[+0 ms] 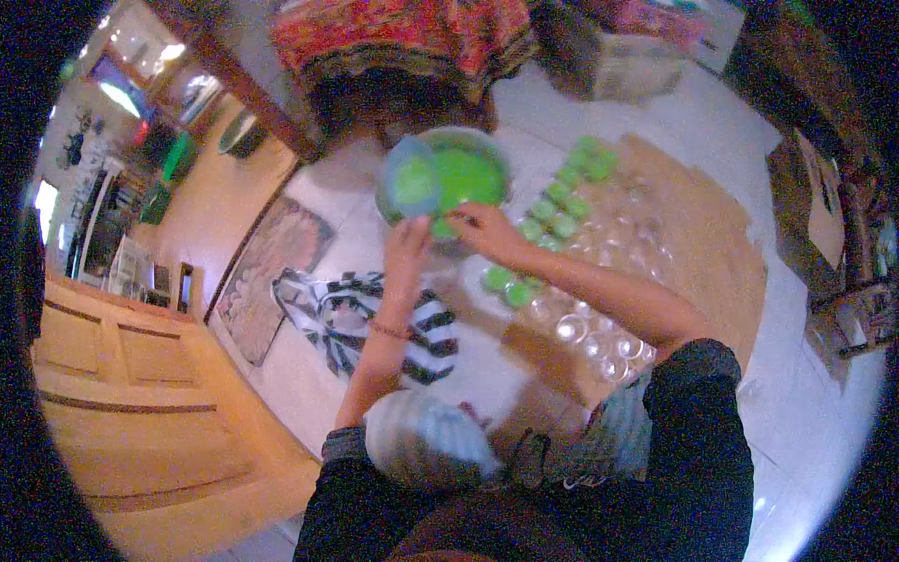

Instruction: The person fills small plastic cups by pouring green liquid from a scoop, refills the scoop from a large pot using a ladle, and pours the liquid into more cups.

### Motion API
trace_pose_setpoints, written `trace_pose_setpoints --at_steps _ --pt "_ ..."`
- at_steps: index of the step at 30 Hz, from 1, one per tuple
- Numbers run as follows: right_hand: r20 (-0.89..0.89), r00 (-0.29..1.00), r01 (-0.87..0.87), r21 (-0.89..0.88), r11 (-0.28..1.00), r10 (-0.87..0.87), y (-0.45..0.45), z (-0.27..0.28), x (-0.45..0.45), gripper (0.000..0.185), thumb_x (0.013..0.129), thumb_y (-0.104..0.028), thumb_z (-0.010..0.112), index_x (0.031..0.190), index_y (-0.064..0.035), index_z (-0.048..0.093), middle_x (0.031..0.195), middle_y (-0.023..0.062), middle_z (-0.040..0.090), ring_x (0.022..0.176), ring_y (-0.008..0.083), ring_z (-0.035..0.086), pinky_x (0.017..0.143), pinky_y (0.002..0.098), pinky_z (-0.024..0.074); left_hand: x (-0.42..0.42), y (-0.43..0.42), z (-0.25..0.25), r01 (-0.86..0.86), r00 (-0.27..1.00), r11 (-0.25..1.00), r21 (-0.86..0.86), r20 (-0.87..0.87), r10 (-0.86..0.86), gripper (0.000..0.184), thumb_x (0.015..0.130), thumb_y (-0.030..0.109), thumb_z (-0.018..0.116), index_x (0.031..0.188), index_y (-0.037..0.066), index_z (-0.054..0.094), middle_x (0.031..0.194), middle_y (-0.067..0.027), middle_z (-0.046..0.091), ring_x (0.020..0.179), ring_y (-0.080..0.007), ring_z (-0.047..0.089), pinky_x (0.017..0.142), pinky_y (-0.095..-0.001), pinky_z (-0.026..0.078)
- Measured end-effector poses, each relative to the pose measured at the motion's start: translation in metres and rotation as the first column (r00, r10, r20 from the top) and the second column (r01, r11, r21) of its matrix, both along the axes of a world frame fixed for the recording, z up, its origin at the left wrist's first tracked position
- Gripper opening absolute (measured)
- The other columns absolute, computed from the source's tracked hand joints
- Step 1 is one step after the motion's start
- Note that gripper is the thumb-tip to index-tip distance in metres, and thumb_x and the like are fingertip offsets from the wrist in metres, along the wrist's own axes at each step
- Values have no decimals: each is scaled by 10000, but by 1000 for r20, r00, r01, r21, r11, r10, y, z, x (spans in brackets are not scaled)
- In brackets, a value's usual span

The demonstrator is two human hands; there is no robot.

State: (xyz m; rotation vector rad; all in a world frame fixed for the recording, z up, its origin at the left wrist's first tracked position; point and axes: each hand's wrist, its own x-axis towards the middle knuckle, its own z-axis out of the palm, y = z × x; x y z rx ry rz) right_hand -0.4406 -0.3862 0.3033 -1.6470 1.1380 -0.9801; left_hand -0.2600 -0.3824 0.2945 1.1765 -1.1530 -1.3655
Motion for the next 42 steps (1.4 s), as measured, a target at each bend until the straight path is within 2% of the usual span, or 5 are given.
trace_pose_setpoints --at_steps 8,33,38,39,42 --pt "658 723 -221 511 830 -213 11 36 14 272 884 -350 544 943 -86 575 856 24 573 722 134 535 625 281 449 -54 29 50 3 987 1000 7 -163 -1 190 915 232 521 812 73 541 678 49 416 602 -47 360 554 -197 330" --pt "563 720 216 374 902 -406 46 84 -120 182 887 -236 540 913 -58 570 851 53 581 763 158 565 710 308 506 -133 43 113 305 950 950 72 -97 -297 252 879 253 570 1025 49 596 980 -57 601 902 -151 569 786 -302 479" --pt "528 705 405 249 880 -474 30 41 -192 204 877 -278 515 831 -83 555 754 16 505 689 133 510 717 341 517 -92 135 153 863 504 504 -29 99 -858 387 856 251 578 1168 27 534 1187 -152 541 1128 -237 495 978 -348 366" --pt "506 692 457 244 855 -515 27 34 -205 208 878 -281 507 811 -88 545 737 11 485 680 126 495 713 344 515 -85 163 161 892 443 393 -223 600 -666 374 874 258 551 1192 64 508 1278 -173 469 1177 -277 464 991 -372 358" --pt "463 652 563 236 792 -601 21 9 -237 220 878 -288 490 772 -98 524 703 1 446 661 112 465 704 350 511 -71 229 152 955 297 263 -140 506 -810 357 881 284 540 1176 87 496 1349 -171 386 1214 -315 421 996 -399 367"
